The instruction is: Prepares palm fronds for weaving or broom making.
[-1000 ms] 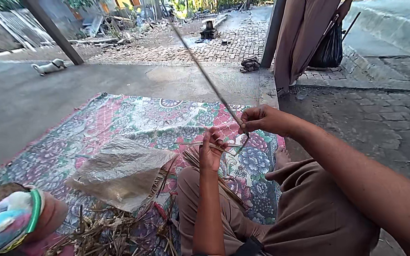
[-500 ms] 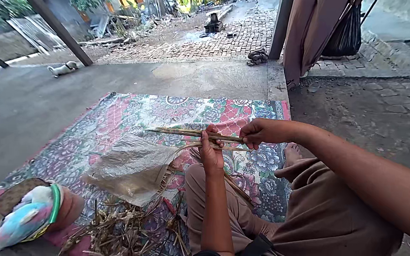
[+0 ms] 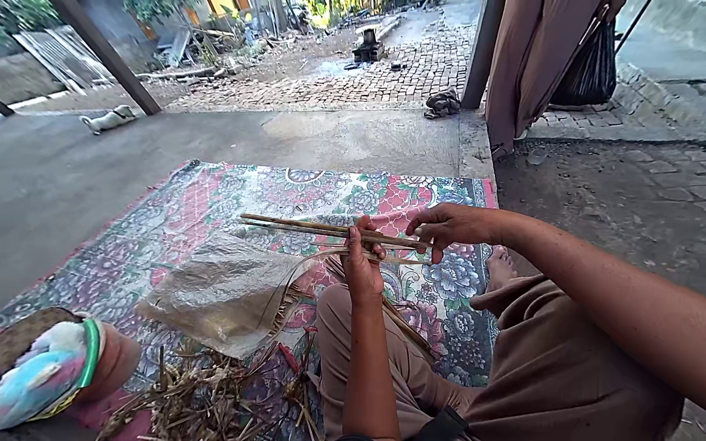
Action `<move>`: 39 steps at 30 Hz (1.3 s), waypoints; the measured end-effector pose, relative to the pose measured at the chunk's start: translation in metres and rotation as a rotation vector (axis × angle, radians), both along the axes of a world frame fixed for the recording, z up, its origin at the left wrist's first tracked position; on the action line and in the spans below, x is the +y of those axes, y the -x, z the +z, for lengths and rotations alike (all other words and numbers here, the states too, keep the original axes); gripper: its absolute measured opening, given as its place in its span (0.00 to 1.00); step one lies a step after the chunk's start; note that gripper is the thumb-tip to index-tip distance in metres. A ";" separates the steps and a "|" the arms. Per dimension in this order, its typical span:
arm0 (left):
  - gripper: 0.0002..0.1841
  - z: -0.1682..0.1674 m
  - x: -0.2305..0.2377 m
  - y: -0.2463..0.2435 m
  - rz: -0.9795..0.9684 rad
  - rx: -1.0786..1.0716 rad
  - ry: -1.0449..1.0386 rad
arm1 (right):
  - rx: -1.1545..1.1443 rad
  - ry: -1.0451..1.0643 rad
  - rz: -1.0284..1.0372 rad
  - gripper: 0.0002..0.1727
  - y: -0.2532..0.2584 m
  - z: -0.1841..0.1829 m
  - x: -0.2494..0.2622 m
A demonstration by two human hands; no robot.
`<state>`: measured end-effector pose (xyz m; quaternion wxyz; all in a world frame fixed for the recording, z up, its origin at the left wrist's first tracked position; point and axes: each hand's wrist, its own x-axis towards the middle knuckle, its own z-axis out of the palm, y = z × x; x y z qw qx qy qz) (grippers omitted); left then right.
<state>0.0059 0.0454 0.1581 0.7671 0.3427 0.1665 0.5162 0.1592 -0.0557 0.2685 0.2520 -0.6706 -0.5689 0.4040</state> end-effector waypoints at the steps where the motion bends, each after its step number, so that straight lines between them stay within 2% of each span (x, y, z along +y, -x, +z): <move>1: 0.21 -0.002 -0.001 0.000 -0.047 0.024 -0.059 | -0.037 -0.030 0.020 0.16 0.000 -0.003 0.001; 5: 0.20 -0.005 -0.010 -0.004 -0.157 0.091 -0.222 | -0.105 -0.192 0.064 0.10 0.005 -0.015 0.013; 10: 0.22 -0.005 -0.012 -0.003 -0.160 0.097 -0.269 | -0.112 -0.154 0.008 0.06 0.020 -0.007 0.017; 12: 0.23 -0.003 -0.011 -0.004 -0.180 0.066 -0.140 | -0.054 -0.164 0.008 0.06 0.020 -0.001 0.016; 14: 0.23 -0.010 -0.002 -0.010 -0.217 0.010 0.064 | 0.045 -0.294 0.012 0.07 0.011 -0.003 0.016; 16: 0.23 -0.038 0.017 -0.023 -0.231 -0.110 0.298 | 0.182 -0.418 -0.008 0.07 0.003 0.001 0.013; 19: 0.21 -0.100 0.042 -0.036 -0.195 -0.350 0.724 | 0.362 -0.522 -0.109 0.07 -0.007 0.017 0.003; 22: 0.21 -0.131 0.047 -0.034 -0.099 -0.409 0.899 | 0.463 -0.616 -0.223 0.08 -0.016 0.025 -0.003; 24: 0.22 -0.121 0.042 -0.031 -0.106 -0.334 0.798 | 0.443 -0.595 -0.283 0.08 -0.017 0.028 -0.005; 26: 0.20 -0.093 0.036 -0.030 -0.150 -0.167 0.572 | 0.311 -0.463 -0.284 0.05 -0.015 0.028 -0.007; 28: 0.19 -0.065 0.030 -0.029 -0.187 -0.031 0.359 | 0.241 -0.280 -0.226 0.04 -0.013 0.022 -0.003; 31: 0.21 -0.034 0.017 -0.022 -0.213 0.050 0.131 | 0.196 -0.145 -0.153 0.04 -0.012 0.005 0.007; 35: 0.15 -0.020 0.004 -0.019 -0.177 0.034 -0.048 | 0.078 -0.033 -0.083 0.05 -0.004 -0.007 0.015; 39: 0.12 -0.018 0.001 -0.019 -0.103 0.038 -0.091 | -0.026 0.042 -0.087 0.06 0.005 -0.012 0.020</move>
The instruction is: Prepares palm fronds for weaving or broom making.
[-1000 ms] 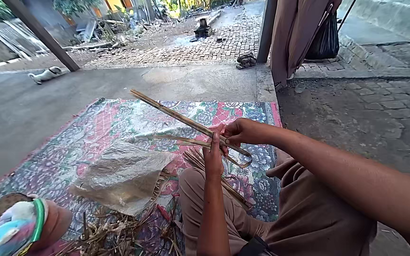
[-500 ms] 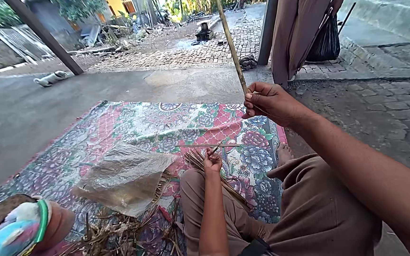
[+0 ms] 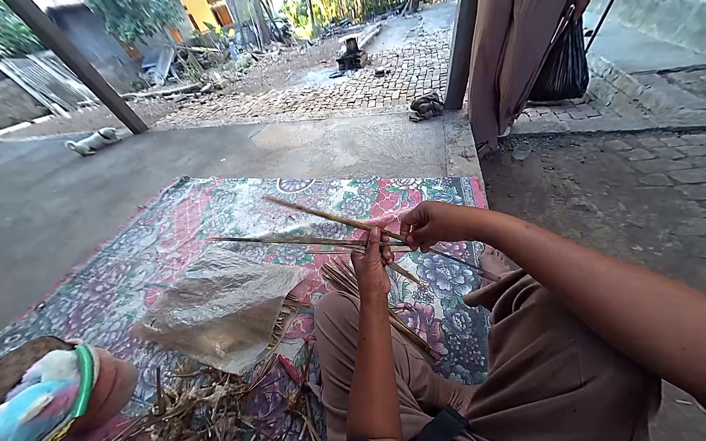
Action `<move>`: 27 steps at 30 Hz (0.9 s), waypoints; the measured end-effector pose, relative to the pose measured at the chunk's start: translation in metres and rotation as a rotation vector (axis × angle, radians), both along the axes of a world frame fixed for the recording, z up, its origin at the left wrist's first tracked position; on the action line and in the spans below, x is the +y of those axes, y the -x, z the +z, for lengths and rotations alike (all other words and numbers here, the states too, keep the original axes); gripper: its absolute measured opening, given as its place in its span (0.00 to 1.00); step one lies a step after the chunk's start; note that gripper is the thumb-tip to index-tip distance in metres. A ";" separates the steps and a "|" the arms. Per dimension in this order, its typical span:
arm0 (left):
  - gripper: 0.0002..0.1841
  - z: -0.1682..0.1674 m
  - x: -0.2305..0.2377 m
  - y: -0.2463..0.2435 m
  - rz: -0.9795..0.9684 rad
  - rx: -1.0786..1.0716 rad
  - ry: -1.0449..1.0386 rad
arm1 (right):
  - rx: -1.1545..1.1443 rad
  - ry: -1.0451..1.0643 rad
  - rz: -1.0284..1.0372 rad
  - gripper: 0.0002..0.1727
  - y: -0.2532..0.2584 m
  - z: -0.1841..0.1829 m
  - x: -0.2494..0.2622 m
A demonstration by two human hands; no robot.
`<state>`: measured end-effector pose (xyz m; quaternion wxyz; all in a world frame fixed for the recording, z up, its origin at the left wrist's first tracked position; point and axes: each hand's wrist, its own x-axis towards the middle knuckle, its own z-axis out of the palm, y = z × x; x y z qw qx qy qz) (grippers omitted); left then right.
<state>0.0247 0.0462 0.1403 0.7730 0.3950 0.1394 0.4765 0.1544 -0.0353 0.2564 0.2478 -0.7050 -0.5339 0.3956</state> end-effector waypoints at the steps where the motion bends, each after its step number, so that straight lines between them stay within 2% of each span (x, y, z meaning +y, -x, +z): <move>1: 0.12 0.000 0.000 0.000 0.010 0.010 -0.001 | -0.013 0.013 0.009 0.07 0.000 0.001 0.000; 8: 0.13 0.001 -0.001 -0.002 0.083 0.057 -0.006 | -0.056 0.027 0.034 0.11 -0.006 0.005 -0.007; 13: 0.13 0.001 -0.001 0.004 0.182 0.089 -0.009 | -0.115 -0.015 0.102 0.12 -0.004 -0.011 -0.003; 20: 0.14 -0.004 0.012 0.031 0.167 0.137 -0.090 | -0.109 -0.035 0.098 0.16 0.028 -0.014 0.016; 22: 0.14 -0.011 0.015 0.027 0.157 0.139 -0.126 | -0.180 -0.097 0.143 0.15 0.025 -0.020 0.024; 27: 0.14 -0.024 0.014 0.021 0.150 0.109 -0.046 | -0.365 -0.222 0.207 0.15 0.018 -0.035 0.030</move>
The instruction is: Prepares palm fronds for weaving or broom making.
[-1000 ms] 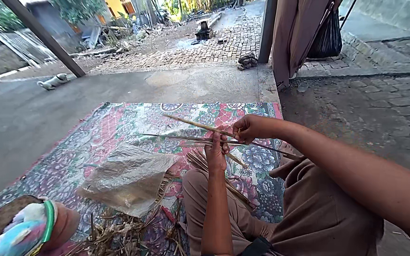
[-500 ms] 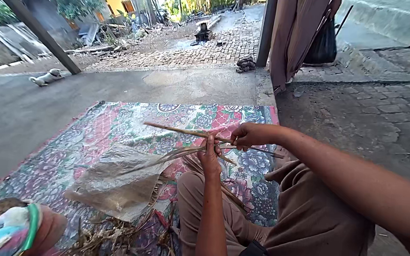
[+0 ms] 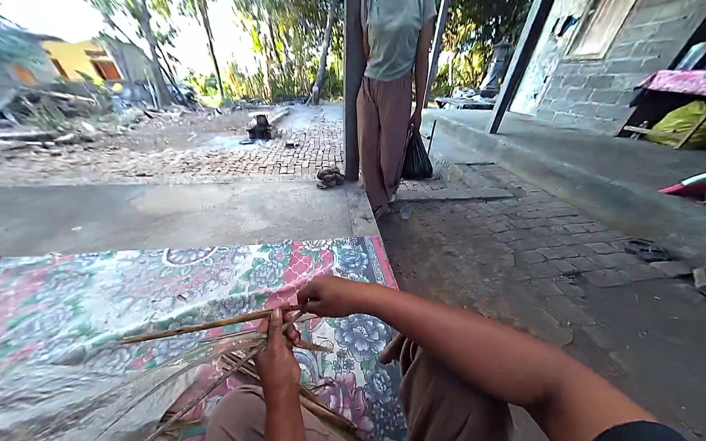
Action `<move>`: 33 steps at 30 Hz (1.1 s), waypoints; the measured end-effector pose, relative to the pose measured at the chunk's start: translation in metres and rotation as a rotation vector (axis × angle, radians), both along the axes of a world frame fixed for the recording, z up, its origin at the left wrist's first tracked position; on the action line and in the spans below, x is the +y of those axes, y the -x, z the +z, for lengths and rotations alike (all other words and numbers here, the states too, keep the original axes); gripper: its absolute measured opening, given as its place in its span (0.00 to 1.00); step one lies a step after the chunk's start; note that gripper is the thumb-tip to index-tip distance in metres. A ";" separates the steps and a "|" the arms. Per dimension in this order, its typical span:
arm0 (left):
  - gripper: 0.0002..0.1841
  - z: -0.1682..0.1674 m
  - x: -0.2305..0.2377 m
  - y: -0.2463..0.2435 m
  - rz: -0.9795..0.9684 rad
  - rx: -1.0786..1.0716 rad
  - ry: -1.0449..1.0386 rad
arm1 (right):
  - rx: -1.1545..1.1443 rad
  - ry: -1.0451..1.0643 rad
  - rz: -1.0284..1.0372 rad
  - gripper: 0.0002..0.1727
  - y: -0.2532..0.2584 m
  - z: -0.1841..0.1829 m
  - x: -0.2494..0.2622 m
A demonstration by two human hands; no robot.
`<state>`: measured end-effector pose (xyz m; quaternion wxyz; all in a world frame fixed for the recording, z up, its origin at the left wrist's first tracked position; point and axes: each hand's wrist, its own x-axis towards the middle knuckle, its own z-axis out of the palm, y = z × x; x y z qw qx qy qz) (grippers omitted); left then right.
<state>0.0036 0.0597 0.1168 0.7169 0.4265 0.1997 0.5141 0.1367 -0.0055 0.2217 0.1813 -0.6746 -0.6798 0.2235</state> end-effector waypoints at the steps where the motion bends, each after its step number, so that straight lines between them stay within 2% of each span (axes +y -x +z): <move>1: 0.15 -0.001 0.000 -0.001 -0.013 -0.019 0.009 | -0.012 -0.007 -0.008 0.15 0.000 -0.001 0.000; 5: 0.16 -0.001 -0.004 -0.005 -0.087 -0.086 0.084 | -0.008 0.044 -0.022 0.20 0.003 -0.006 0.001; 10: 0.16 -0.004 -0.007 -0.011 -0.102 -0.130 0.067 | -0.046 0.103 0.022 0.17 0.005 -0.007 -0.001; 13: 0.23 -0.009 -0.003 -0.013 -0.125 -0.144 0.083 | -0.087 0.069 -0.044 0.19 -0.006 0.004 -0.002; 16: 0.35 -0.016 0.005 -0.015 -0.133 -0.158 0.130 | -0.117 0.039 -0.138 0.20 -0.024 0.022 -0.011; 18: 0.37 -0.026 0.017 -0.013 -0.099 -0.160 0.142 | -0.177 0.003 -0.220 0.21 -0.045 0.025 -0.017; 22: 0.35 -0.054 0.057 0.006 0.101 -0.174 0.240 | -0.298 0.047 -0.425 0.22 -0.101 0.011 -0.036; 26: 0.36 -0.068 0.080 0.030 0.213 -0.323 0.361 | -0.239 0.221 -0.542 0.22 -0.132 -0.008 -0.061; 28: 0.35 -0.063 0.077 0.032 0.229 -0.317 0.377 | -0.175 0.251 -0.585 0.21 -0.138 -0.016 -0.073; 33: 0.27 -0.053 0.057 0.013 0.127 -0.243 0.348 | 0.035 0.300 -0.676 0.21 -0.149 -0.027 -0.092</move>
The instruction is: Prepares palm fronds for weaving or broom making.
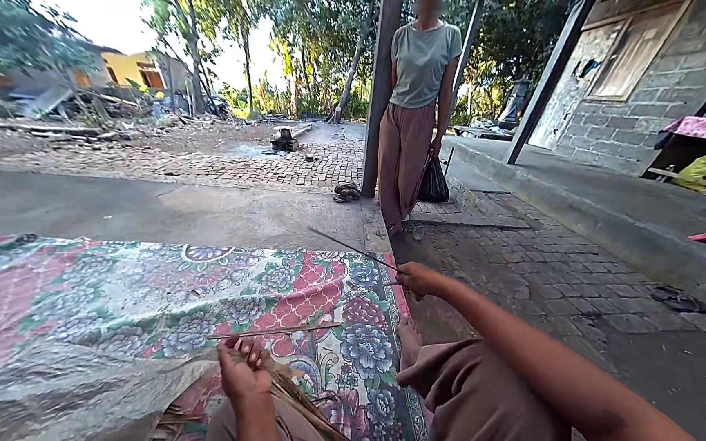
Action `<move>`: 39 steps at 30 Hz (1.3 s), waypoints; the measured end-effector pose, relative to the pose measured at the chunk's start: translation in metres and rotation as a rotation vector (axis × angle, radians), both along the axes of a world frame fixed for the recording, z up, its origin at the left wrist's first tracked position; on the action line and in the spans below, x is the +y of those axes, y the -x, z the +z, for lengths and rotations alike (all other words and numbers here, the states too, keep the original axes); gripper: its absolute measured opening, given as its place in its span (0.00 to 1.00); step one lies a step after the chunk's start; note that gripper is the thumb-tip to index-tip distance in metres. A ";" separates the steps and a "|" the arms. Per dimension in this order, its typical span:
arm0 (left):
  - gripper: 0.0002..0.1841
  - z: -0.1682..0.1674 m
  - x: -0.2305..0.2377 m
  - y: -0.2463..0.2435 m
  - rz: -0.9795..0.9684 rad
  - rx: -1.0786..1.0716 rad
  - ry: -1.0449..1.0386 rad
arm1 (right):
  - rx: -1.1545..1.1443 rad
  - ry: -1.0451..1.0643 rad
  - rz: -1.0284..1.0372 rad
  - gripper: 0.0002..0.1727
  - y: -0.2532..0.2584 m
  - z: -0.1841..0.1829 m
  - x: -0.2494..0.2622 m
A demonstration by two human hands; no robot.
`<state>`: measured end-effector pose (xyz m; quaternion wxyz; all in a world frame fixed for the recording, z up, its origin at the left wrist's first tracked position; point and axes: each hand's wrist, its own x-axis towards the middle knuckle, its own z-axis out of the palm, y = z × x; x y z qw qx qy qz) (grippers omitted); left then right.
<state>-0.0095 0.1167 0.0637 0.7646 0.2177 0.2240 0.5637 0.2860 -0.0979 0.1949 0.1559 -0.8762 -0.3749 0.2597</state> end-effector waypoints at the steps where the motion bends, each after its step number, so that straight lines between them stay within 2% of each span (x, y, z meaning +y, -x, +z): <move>1: 0.26 0.004 -0.007 -0.006 -0.043 0.014 -0.024 | -0.014 0.052 0.025 0.23 0.001 0.002 -0.004; 3: 0.24 0.019 -0.027 -0.016 -0.138 0.068 -0.071 | -0.132 0.138 0.137 0.29 0.007 0.009 -0.010; 5: 0.24 0.042 -0.050 -0.026 -0.234 0.102 -0.101 | -0.189 0.128 0.232 0.30 0.020 0.026 -0.013; 8: 0.25 0.070 -0.080 -0.044 -0.353 0.054 -0.149 | -0.157 -0.075 0.301 0.20 0.044 0.054 -0.012; 12: 0.26 0.078 -0.102 -0.059 -0.469 0.036 -0.275 | -0.046 -0.302 0.474 0.09 0.082 0.077 -0.004; 16: 0.26 0.084 -0.116 -0.062 -0.511 0.017 -0.288 | -0.158 -0.372 0.626 0.06 0.117 0.066 0.012; 19: 0.25 0.088 -0.122 -0.066 -0.510 0.001 -0.265 | -0.352 -0.334 0.636 0.10 0.134 0.055 0.022; 22: 0.25 0.092 -0.125 -0.065 -0.515 0.012 -0.245 | -0.390 -0.258 0.604 0.09 0.143 0.053 0.030; 24: 0.24 0.088 -0.122 -0.061 -0.541 0.025 -0.263 | -0.300 -0.248 0.595 0.04 0.139 0.052 0.036; 27: 0.23 0.075 -0.107 -0.053 -0.638 0.048 -0.330 | 0.066 -0.287 0.472 0.05 0.129 0.051 0.039; 29: 0.18 0.070 -0.102 -0.049 -0.596 0.044 -0.298 | 0.325 -0.260 0.344 0.08 0.120 0.049 0.036; 31: 0.14 0.070 -0.100 -0.046 -0.511 0.044 -0.229 | 0.475 -0.185 0.251 0.09 0.109 0.048 0.033; 34: 0.13 0.073 -0.096 -0.043 -0.399 0.125 -0.156 | 0.526 -0.063 0.221 0.10 0.099 0.046 0.028; 39: 0.14 0.066 -0.085 -0.039 -0.316 0.246 -0.217 | 0.550 0.025 0.318 0.07 0.087 0.039 0.025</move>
